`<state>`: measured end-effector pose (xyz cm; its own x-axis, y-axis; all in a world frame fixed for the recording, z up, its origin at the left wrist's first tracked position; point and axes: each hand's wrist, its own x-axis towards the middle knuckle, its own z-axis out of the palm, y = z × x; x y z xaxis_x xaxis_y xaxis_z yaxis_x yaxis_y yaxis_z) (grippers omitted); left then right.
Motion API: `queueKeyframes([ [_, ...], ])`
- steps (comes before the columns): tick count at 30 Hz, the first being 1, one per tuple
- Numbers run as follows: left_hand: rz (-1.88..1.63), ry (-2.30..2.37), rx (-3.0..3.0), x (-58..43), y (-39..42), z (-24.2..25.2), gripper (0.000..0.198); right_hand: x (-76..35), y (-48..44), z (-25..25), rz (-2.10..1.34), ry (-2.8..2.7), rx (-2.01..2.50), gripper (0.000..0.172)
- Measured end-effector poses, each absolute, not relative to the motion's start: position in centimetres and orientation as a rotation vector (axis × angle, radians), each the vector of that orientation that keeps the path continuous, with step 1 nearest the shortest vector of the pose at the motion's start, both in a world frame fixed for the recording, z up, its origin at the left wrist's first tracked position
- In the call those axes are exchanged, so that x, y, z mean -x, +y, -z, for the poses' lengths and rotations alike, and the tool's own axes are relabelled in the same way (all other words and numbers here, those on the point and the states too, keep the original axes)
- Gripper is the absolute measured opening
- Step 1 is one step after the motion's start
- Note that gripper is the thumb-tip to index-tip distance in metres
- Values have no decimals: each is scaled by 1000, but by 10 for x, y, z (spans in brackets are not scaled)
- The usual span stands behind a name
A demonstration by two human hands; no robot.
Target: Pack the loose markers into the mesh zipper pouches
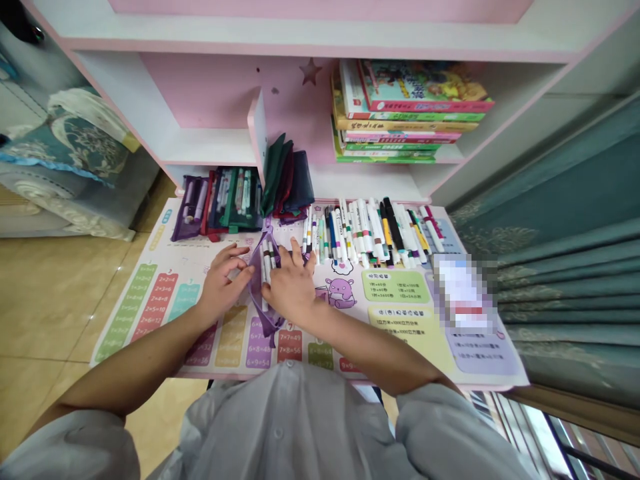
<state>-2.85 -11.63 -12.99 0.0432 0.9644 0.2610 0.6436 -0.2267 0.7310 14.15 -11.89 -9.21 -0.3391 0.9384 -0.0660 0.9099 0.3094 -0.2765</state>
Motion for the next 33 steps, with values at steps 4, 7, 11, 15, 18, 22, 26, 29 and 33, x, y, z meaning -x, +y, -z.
queueKeyframes([
  [4, -1044, 1609, -1917, 29, -116, 130, 23, -149, -115, 89, -458, -2402, 1699, 24],
  [7, -1031, 1621, -1913, 29, -116, 130, 23, -162, -102, 87, -375, -2240, 1697, 30],
  [11, -1023, 1621, -1895, 29, -116, 129, 24, -183, -73, 96, -109, -1968, 1887, 25],
  [15, -1021, 1615, -1886, 29, -116, 130, 24, -193, -51, 119, -55, -2000, 2025, 27],
  [18, -1022, 1617, -1888, 29, -115, 130, 23, -192, -46, 133, -27, -2068, 2061, 35],
  [22, -1011, 1614, -1877, 29, -115, 130, 22, -188, -47, 135, -22, -2096, 2076, 38],
  [26, -1012, 1606, -1871, 28, -116, 129, 24, -186, -51, 129, -15, -2103, 2112, 38],
  [29, -995, 1614, -1869, 29, -116, 128, 23, -185, -53, 126, -34, -2129, 2147, 36],
  [33, -984, 1622, -1871, 29, -116, 129, 23, -185, -54, 125, -97, -2188, 2147, 34],
])
